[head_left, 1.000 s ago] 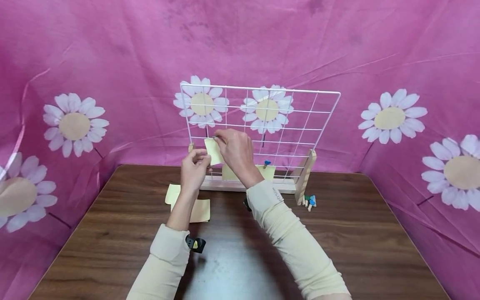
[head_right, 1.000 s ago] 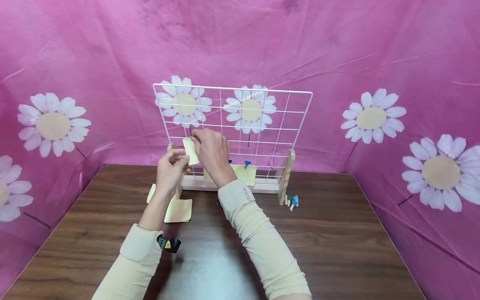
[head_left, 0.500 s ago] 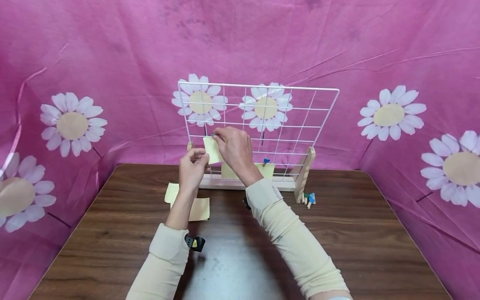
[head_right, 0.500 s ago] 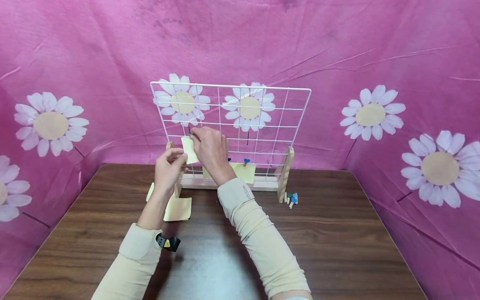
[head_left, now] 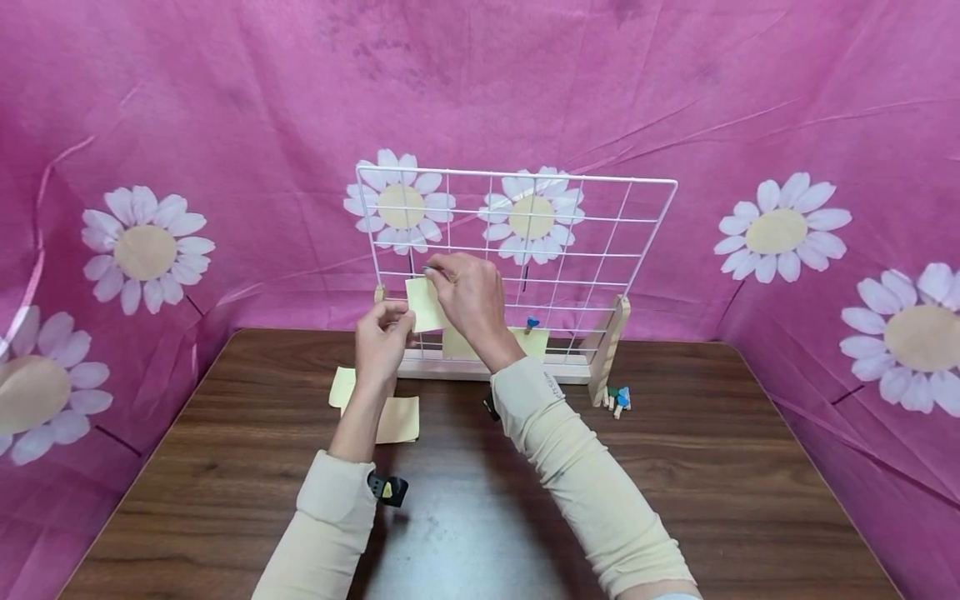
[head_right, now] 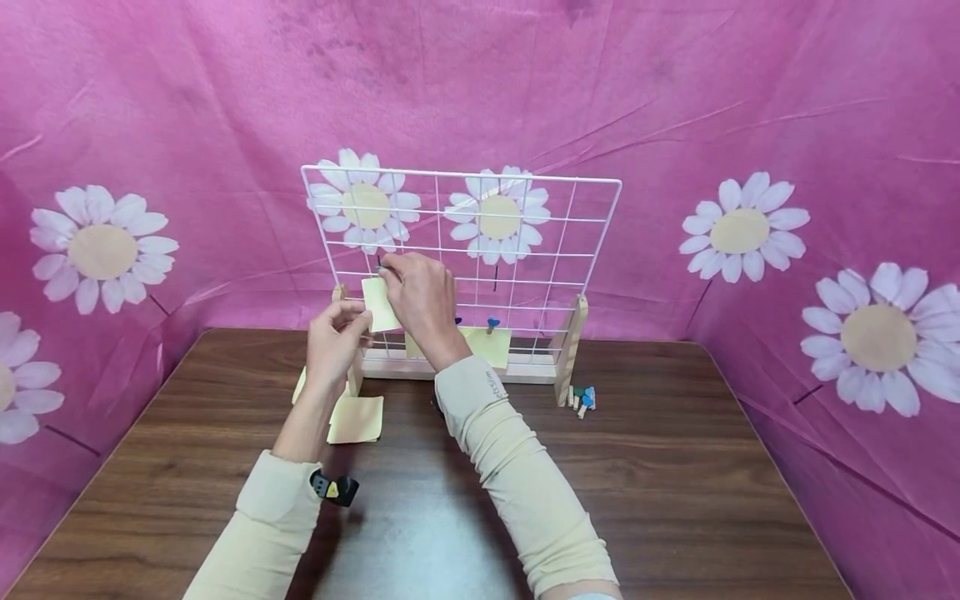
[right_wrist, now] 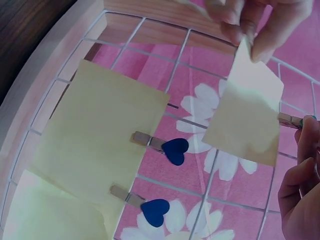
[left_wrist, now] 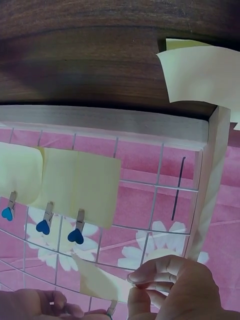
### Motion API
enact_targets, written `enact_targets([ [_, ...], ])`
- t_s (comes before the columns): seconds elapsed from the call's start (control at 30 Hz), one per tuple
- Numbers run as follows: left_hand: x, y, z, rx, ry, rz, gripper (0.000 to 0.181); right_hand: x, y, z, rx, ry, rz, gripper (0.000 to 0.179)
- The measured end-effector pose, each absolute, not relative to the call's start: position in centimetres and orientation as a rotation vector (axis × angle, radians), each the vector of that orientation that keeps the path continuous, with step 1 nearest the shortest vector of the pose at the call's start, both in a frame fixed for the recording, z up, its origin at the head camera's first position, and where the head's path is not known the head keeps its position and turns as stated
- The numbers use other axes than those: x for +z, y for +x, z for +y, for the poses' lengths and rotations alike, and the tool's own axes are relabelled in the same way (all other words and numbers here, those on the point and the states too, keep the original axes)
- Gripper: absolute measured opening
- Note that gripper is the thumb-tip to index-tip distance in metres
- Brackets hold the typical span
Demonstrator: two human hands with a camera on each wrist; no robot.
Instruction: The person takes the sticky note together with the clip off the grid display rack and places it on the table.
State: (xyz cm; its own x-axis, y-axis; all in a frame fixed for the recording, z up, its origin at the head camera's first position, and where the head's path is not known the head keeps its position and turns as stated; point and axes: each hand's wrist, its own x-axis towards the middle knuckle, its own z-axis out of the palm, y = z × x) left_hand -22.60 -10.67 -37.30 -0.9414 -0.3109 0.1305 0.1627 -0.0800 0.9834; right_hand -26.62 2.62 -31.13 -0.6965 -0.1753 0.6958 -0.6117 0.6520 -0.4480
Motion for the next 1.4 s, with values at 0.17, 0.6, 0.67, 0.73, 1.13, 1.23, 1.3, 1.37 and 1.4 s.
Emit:
enact_targets([
  [0.17, -37.6, -22.5, -10.7, -2.08, 0.168, -1.893, 0.015, -31.1, -26.4, 2.7, 0.936, 0.6, -2.243, 0.01],
  [0.6, -37.9, -22.0, -10.9, -2.136, 0.155, -1.871, 0.013, -32.3, -25.5, 5.0, 1.016, 0.637, -2.117, 0.009],
  [0.67, -37.9, -21.9, -11.1, -2.122, 0.158, -1.893, 0.014, -32.4, -25.4, 5.4, 1.05, 0.617, -2.117, 0.009],
  [0.73, -38.0, -21.8, -11.2, -2.104, 0.16, -1.913, 0.014, -32.5, -25.3, 5.8, 1.089, 0.599, -2.118, 0.01],
  [1.13, -38.5, -21.5, -11.3, -2.124, 0.128, -1.917, 0.012, -33.7, -24.8, 7.7, 1.144, 0.55, -2.147, 0.015],
  [1.23, -38.5, -21.4, -11.3, -2.117, 0.12, -1.93, 0.013, -33.9, -24.7, 8.1, 1.135, 0.546, -2.145, 0.015],
  [1.3, -38.5, -21.4, -11.4, -2.102, 0.12, -1.943, 0.014, -34.0, -24.6, 8.3, 1.121, 0.551, -2.147, 0.016],
  [1.37, -38.5, -21.2, -11.6, -2.089, 0.123, -1.954, 0.014, -34.2, -24.6, 8.6, 1.117, 0.561, -2.151, 0.016],
  [1.4, -38.6, -21.2, -11.6, -2.085, 0.126, -1.961, 0.014, -34.2, -24.5, 8.8, 1.115, 0.561, -2.156, 0.016],
])
